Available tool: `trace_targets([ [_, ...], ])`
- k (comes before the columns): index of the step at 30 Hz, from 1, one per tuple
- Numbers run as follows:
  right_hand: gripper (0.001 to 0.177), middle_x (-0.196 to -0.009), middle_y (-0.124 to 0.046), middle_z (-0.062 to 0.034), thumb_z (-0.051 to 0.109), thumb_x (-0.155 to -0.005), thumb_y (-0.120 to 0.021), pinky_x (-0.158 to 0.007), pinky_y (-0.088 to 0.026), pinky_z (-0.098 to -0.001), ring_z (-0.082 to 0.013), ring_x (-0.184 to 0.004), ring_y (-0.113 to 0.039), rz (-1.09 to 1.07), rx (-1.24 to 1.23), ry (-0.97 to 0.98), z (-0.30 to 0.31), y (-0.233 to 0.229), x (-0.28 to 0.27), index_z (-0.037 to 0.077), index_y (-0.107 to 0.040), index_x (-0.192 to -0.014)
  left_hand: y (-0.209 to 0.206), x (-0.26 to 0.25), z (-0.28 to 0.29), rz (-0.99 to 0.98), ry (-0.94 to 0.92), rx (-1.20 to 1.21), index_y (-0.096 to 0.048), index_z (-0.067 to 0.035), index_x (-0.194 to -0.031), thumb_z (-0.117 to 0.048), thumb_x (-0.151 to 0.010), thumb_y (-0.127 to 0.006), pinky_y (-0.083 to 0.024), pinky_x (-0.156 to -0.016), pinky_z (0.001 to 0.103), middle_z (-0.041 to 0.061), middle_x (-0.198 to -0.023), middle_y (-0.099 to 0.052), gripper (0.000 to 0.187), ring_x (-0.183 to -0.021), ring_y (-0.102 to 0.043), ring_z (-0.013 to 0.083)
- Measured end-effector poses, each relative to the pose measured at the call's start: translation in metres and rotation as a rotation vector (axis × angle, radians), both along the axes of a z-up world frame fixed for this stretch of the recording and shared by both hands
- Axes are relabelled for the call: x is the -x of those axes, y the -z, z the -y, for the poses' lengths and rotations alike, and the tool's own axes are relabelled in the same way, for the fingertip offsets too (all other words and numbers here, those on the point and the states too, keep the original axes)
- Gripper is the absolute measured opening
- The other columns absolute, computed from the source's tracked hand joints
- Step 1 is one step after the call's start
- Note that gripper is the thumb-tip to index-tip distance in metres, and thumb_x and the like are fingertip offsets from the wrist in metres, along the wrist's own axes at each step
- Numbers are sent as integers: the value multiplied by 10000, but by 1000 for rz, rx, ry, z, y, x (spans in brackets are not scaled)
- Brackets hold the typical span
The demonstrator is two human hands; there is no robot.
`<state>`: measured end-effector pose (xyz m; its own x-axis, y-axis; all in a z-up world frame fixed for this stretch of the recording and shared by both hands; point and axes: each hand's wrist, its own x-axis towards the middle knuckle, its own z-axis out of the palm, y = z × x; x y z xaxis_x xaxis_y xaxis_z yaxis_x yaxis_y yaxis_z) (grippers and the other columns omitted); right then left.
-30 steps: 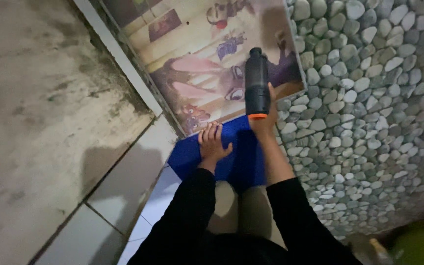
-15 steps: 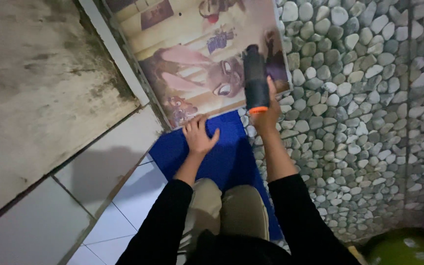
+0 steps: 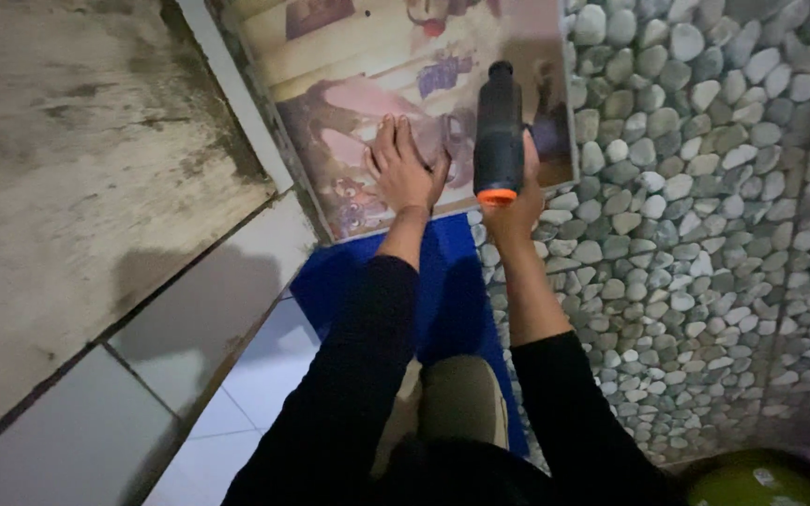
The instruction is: The recorder uses a heat gun to smooth or adhere a blue mat and a poster to the floor.
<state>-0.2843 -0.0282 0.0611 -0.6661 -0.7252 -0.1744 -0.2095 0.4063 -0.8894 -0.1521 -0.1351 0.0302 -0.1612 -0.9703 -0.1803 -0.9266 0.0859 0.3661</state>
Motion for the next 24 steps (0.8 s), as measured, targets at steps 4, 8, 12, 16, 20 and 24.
trace_targets([
  [4,747,-1482,-602,-219,74,-965,-756,-1116,-537,-410,-340,-1321,-649,-42,164,-148,13,-8,-12,133,-392,-1614,32,-8,-10,-40,-2,103,-409,-140,-1537,-534,-766,-743,-176,-1248,590,109,-1615,-355,929,-1511,-308,310],
  [8,859,-1309,-681,-201,159,-827,-840,-924,-561,-379,-306,-1116,-703,-88,-52,-240,4,-12,-23,130,-416,-1573,35,-8,-6,117,42,125,-409,-168,-1573,-494,-855,-737,-167,-1274,587,82,-1643,-363,854,-1547,-305,285],
  [12,779,-1353,-646,-215,179,-911,-828,-919,-584,-374,-310,-1098,-707,-158,105,-136,29,-6,-18,135,-410,-1567,0,2,8,-40,14,54,-417,-104,-1488,-452,-828,-680,-177,-1183,631,146,-1542,-372,792,-1462,-302,347],
  [16,696,-1272,-719,-152,241,-1007,-737,-873,-638,-338,-235,-954,-760,373,-51,-163,36,-1,-20,179,-428,-1628,99,-18,-28,232,40,128,-426,-220,-1598,-280,-1015,-560,-166,-1295,569,21,-1684,-374,601,-1579,-315,229],
  [20,842,-1285,-694,-201,186,-836,-854,-912,-579,-401,-296,-1090,-720,-94,39,-366,36,-7,-21,154,-428,-1562,72,-15,-16,201,83,115,-406,-156,-1588,-301,-990,-541,-158,-1253,582,54,-1663,-352,631,-1547,-308,276],
  [24,830,-1324,-674,-219,163,-874,-827,-931,-583,-403,-328,-1128,-715,-96,-8,-309,51,3,-17,132,-403,-1587,63,-10,-14,107,31,-18,-417,-147,-1553,-322,-957,-540,-135,-1234,615,82,-1643,-328,633,-1528,-279,295],
])
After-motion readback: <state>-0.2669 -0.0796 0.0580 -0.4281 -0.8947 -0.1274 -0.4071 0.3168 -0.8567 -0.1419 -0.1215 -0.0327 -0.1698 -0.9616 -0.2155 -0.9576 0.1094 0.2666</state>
